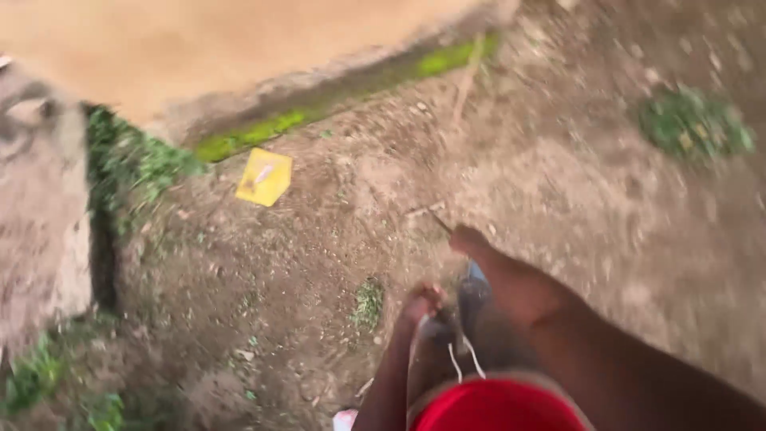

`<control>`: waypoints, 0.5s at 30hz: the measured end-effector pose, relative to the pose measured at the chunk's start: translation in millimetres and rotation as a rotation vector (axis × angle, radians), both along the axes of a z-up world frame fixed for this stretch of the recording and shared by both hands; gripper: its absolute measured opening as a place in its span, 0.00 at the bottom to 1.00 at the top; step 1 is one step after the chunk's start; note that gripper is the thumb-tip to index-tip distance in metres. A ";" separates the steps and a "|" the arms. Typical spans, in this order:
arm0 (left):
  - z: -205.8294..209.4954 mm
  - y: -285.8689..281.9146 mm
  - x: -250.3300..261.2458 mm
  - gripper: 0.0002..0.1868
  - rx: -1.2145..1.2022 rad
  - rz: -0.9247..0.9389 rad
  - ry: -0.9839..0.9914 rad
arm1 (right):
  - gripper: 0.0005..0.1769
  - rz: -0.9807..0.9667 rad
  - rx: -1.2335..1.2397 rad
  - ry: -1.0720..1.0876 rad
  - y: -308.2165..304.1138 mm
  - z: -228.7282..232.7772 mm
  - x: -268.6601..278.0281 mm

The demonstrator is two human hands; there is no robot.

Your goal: Use a rake to gather leaves, debris, and small plants from the dirt ground in a yard.

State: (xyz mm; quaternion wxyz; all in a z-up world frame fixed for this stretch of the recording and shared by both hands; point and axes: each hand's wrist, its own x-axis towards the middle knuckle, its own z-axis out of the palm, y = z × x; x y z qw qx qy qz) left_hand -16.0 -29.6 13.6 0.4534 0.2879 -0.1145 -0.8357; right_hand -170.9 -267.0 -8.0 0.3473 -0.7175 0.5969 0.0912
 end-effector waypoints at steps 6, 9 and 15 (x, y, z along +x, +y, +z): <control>-17.1 -5.3 18.8 0.20 0.101 0.011 0.205 | 0.20 0.479 -0.293 0.099 -54.6 99.3 -7.4; 14.7 14.4 18.7 0.16 0.148 -0.018 -0.303 | 0.18 0.384 -0.213 0.076 -28.4 166.5 38.9; -11.1 7.2 12.7 0.08 0.225 -0.061 -0.458 | 0.15 0.310 -0.142 0.039 -6.9 263.5 101.2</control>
